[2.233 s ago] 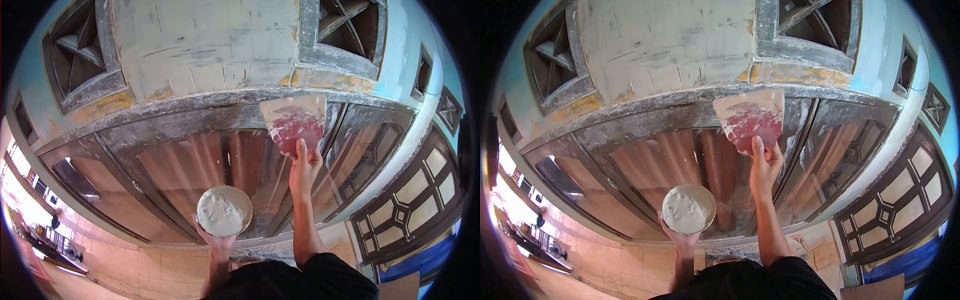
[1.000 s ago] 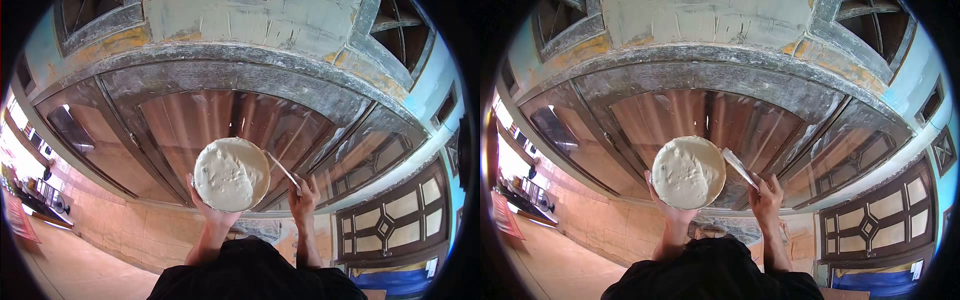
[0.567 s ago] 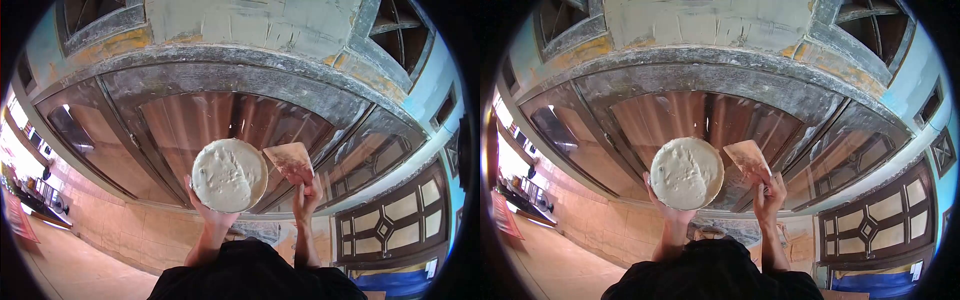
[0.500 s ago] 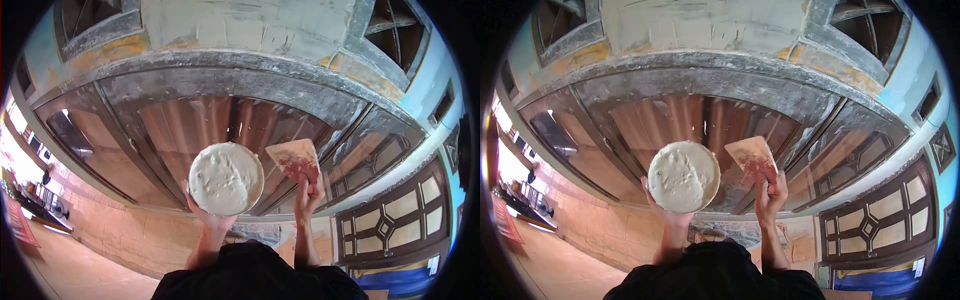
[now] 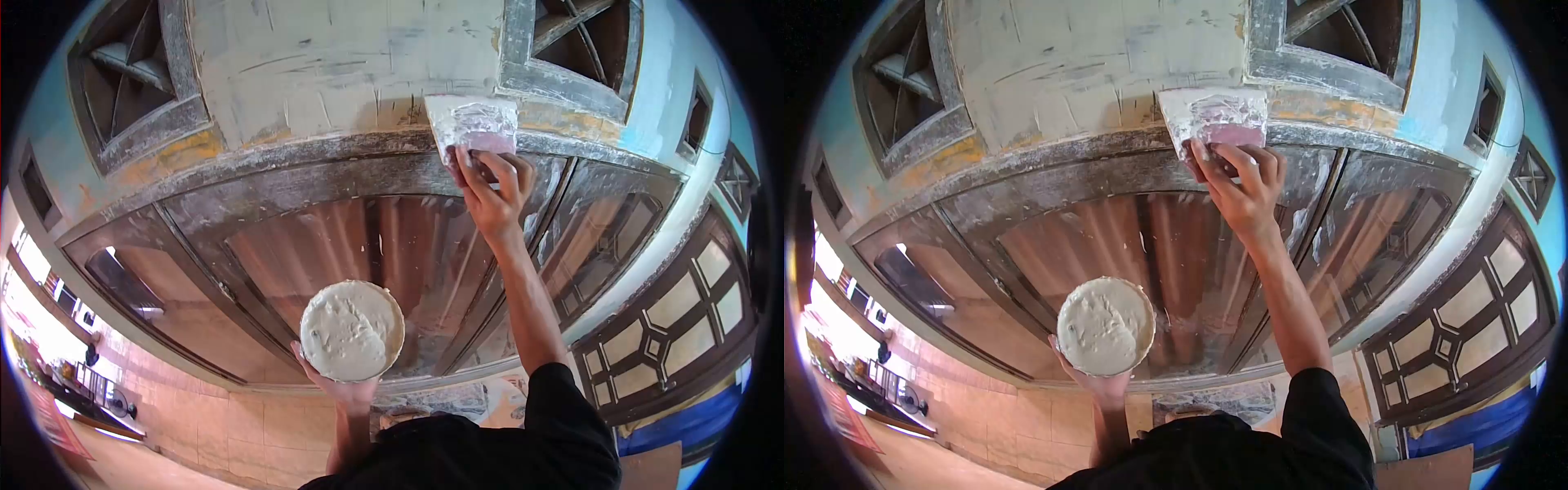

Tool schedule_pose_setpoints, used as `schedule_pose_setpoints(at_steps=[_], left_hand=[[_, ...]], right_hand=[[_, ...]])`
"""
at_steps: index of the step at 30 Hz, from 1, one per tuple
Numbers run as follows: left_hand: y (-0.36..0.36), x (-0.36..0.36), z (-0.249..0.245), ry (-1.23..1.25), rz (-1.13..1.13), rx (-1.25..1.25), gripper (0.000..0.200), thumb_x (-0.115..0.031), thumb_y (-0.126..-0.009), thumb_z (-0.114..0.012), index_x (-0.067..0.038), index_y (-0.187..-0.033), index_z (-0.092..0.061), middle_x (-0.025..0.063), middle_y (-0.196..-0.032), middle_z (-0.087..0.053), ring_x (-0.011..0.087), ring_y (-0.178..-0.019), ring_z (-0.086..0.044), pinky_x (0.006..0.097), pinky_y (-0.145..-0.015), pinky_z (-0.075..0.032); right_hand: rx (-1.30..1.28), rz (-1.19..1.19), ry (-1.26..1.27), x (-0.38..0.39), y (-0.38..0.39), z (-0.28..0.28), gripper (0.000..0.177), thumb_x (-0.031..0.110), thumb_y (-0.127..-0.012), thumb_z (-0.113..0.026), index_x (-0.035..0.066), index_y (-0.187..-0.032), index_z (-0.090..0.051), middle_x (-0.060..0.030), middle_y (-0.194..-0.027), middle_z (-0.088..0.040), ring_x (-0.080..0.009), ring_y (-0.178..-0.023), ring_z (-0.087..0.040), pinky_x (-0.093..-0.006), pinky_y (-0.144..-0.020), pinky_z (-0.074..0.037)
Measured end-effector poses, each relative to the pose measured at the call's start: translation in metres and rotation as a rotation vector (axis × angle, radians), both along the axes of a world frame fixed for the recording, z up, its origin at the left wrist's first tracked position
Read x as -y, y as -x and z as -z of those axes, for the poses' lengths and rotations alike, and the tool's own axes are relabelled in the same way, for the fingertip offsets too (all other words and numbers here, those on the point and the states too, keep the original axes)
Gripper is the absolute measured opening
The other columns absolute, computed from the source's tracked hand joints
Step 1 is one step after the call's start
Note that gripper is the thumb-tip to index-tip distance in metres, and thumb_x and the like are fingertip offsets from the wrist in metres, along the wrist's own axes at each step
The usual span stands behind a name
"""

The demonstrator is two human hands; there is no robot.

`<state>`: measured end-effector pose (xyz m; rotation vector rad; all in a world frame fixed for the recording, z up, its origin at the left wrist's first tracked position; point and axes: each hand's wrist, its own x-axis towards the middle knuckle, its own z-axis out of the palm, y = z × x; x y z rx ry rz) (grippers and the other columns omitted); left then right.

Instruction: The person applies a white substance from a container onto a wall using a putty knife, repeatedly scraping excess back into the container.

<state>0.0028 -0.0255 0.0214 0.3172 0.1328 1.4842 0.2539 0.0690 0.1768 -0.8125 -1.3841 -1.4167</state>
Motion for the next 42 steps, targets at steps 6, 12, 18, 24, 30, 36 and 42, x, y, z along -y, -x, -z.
schedule_pose_setpoints(at_steps=[6, 12, 18, 24, 30, 36, 42], left_hand=[[0.003, -0.005, 0.007, -0.086, 0.112, 0.162, 0.066, -0.062, -0.087, -0.037, -0.015, -0.132, -0.045, 0.0046, -0.138, -0.041, 0.0291, -0.126, -0.037, 0.0498, -0.105, -0.029], [-0.001, -0.008, 0.005, 0.019, -0.009, -0.021, 0.065, -0.062, -0.087, -0.037, -0.016, -0.132, -0.045, 0.0047, -0.138, -0.041, 0.0294, -0.126, -0.037, 0.0507, -0.105, -0.029], [-0.005, -0.012, 0.007, 0.034, 0.058, 0.064, 0.065, -0.063, -0.086, -0.037, -0.017, -0.132, -0.045, 0.0042, -0.137, -0.042, 0.0291, -0.126, -0.038, 0.0518, -0.104, -0.029], [-0.003, -0.007, 0.010, 0.045, 0.019, 0.013, 0.068, -0.068, -0.082, -0.039, -0.021, -0.131, -0.047, 0.0017, -0.138, -0.041, 0.0287, -0.126, -0.037, 0.0530, -0.103, -0.029], [-0.001, -0.005, 0.006, 0.051, 0.048, 0.044, 0.068, -0.068, -0.081, -0.039, -0.021, -0.131, -0.047, 0.0021, -0.136, -0.043, 0.0295, -0.124, -0.039, 0.0540, -0.101, -0.031], [0.003, -0.001, 0.016, 0.083, 0.042, 0.094, 0.067, -0.067, -0.082, -0.039, -0.020, -0.131, -0.047, 0.0029, -0.135, -0.044, 0.0297, -0.123, -0.040, 0.0534, -0.101, -0.031], [0.007, 0.005, 0.017, 0.092, -0.023, 0.116, 0.068, -0.066, -0.083, -0.039, -0.019, -0.130, -0.047, 0.0036, -0.135, -0.044, 0.0305, -0.123, -0.040, 0.0529, -0.102, -0.031]], right_hand=[[0.012, 0.076, 0.011, -0.023, 0.011, -0.022, 0.029, 0.018, -0.068, -0.078, 0.027, -0.094, -0.070, 0.0083, -0.106, -0.060, -0.0133, -0.095, -0.056, -0.0313, -0.080, -0.041], [0.001, 0.083, 0.031, -0.033, 0.004, -0.011, 0.032, 0.017, -0.066, -0.077, 0.028, -0.096, -0.070, 0.0103, -0.103, -0.061, -0.0111, -0.093, -0.057, -0.0316, -0.079, -0.042], [0.021, 0.124, 0.086, -0.032, -0.003, 0.006, 0.030, 0.019, -0.068, -0.075, 0.029, -0.096, -0.070, 0.0105, -0.102, -0.061, -0.0107, -0.093, -0.058, -0.0336, -0.078, -0.042], [0.105, -0.022, 0.055, 0.007, -0.021, 0.018, 0.029, 0.013, -0.064, -0.079, 0.024, -0.090, -0.072, 0.0060, -0.097, -0.060, -0.0161, -0.091, -0.058, -0.0369, -0.081, -0.044], [-0.339, -0.380, -0.071, 0.038, -0.008, 0.017, 0.023, -0.001, -0.073, -0.072, 0.001, -0.095, -0.068, -0.0087, -0.090, -0.059, -0.0228, -0.084, -0.059, -0.0314, -0.073, -0.047], [-0.892, -1.260, 0.201, 0.032, 0.031, -0.008, 0.017, 0.008, -0.087, -0.062, -0.002, -0.100, -0.065, -0.0027, -0.084, -0.064, -0.0102, -0.073, -0.058, -0.0215, -0.064, -0.044], [-1.099, -1.776, 0.602, -0.006, 0.099, 0.025, 0.012, 0.012, -0.088, -0.061, 0.002, -0.096, -0.060, -0.0056, -0.080, -0.065, -0.0139, -0.060, -0.063, -0.0262, -0.055, -0.053]])
